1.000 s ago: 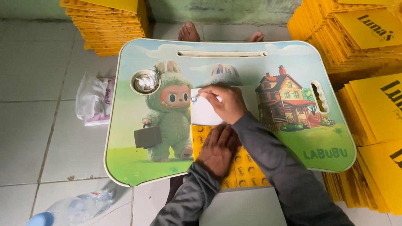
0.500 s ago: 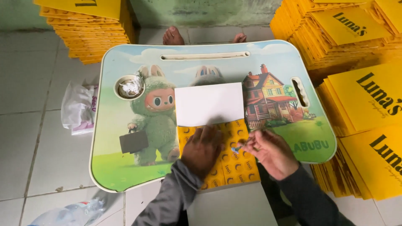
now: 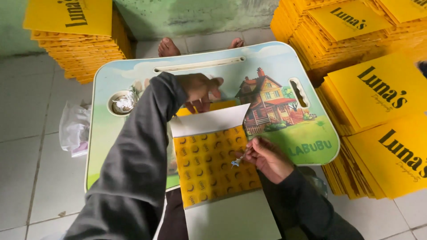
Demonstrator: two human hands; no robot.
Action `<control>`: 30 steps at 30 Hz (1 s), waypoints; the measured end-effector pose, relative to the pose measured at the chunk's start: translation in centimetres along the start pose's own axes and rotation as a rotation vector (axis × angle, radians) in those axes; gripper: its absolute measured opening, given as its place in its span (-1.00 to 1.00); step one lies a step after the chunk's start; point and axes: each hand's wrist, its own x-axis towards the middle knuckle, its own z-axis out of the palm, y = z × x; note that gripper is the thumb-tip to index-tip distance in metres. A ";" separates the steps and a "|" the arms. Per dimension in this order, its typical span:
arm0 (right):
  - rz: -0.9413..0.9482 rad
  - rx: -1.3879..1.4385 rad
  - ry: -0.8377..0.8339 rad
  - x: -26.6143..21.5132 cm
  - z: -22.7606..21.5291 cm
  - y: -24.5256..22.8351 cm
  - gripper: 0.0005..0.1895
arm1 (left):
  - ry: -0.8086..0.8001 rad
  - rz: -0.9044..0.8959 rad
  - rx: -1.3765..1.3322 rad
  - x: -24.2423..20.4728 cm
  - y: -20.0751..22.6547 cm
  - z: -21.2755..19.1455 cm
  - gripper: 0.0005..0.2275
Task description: The person sits on the floor at a small tray table and glues yellow printed paper sheets onto white paper backing. They brush glue from a small container onto the backing, align the printed sheet on top, press and smooth it flat by hand, then set the finished piece aside and start the next one.
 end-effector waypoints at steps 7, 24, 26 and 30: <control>-0.011 0.200 -0.171 0.9 -3.6 1.4 -0.70 | -0.231 0.098 0.214 -1.4 -5.3 6.0 -0.53; -0.225 0.201 0.019 8.7 6.3 -0.2 -0.83 | 0.867 0.593 0.734 -6.0 -13.6 18.9 -0.53; -0.328 0.097 0.025 8.6 6.3 0.1 -0.83 | 0.942 0.624 0.751 -6.0 -13.8 19.1 -0.52; -0.423 0.037 0.000 9.5 5.5 1.2 -0.83 | 1.071 0.617 0.765 -8.8 -13.6 20.4 -0.50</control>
